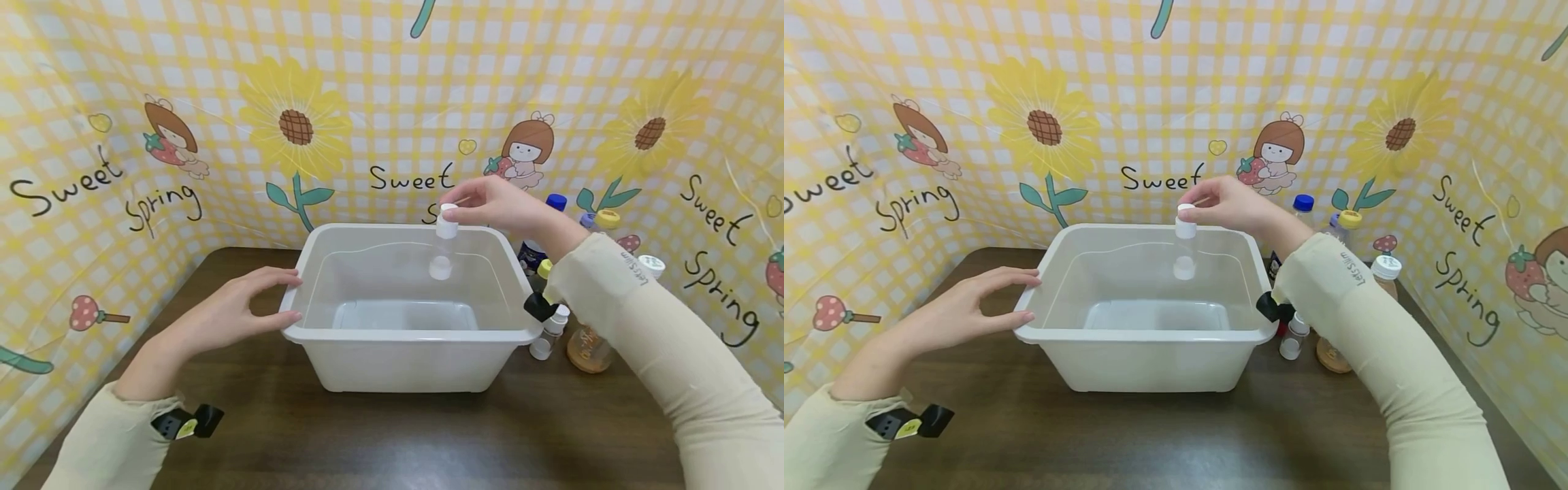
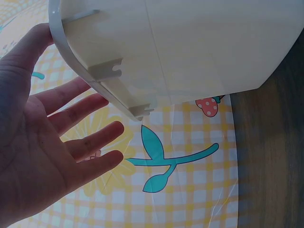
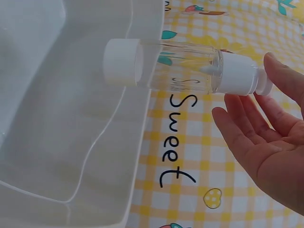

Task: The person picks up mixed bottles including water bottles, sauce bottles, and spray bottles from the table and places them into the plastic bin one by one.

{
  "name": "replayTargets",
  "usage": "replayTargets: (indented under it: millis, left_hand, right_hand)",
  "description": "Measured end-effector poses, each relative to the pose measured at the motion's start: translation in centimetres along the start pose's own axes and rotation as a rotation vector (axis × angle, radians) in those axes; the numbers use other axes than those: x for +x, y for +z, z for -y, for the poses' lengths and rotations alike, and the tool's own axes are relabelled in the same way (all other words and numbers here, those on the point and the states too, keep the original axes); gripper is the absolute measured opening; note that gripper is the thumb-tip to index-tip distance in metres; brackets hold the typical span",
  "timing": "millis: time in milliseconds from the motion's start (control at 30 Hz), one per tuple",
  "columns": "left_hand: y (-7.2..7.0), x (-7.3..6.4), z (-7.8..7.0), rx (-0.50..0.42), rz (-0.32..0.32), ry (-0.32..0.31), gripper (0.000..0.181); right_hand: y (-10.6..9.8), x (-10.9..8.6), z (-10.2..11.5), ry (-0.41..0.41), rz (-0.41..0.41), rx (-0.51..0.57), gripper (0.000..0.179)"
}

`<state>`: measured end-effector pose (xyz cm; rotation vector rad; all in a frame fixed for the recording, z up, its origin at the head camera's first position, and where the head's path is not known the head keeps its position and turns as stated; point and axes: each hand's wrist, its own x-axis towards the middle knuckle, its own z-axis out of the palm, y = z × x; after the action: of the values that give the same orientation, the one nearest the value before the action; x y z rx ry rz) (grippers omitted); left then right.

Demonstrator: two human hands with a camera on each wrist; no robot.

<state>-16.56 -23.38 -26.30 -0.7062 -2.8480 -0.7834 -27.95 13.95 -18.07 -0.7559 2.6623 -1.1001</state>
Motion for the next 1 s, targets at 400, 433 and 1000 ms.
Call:
replayTargets:
  millis: [400, 433, 1000]
  left_hand:
    - [0.1, 0.0, 0.0, 0.000, -0.002, -0.004, 0.050]
    - [0.1, 0.0, 0.0, 0.000, -0.001, -0.006, 0.050]
    - [0.1, -0.1, 0.2, -0.011, 0.005, -0.016, 0.050]
  right_hand:
    - [2.3, 2.7, -0.3, 0.005, 0.078, 0.107, 0.030]
    - [2.5, 2.8, -0.4, 0.006, 0.084, 0.127, 0.030]
    - [5.3, 5.6, -1.1, 0.037, 0.193, 0.040, 0.031]
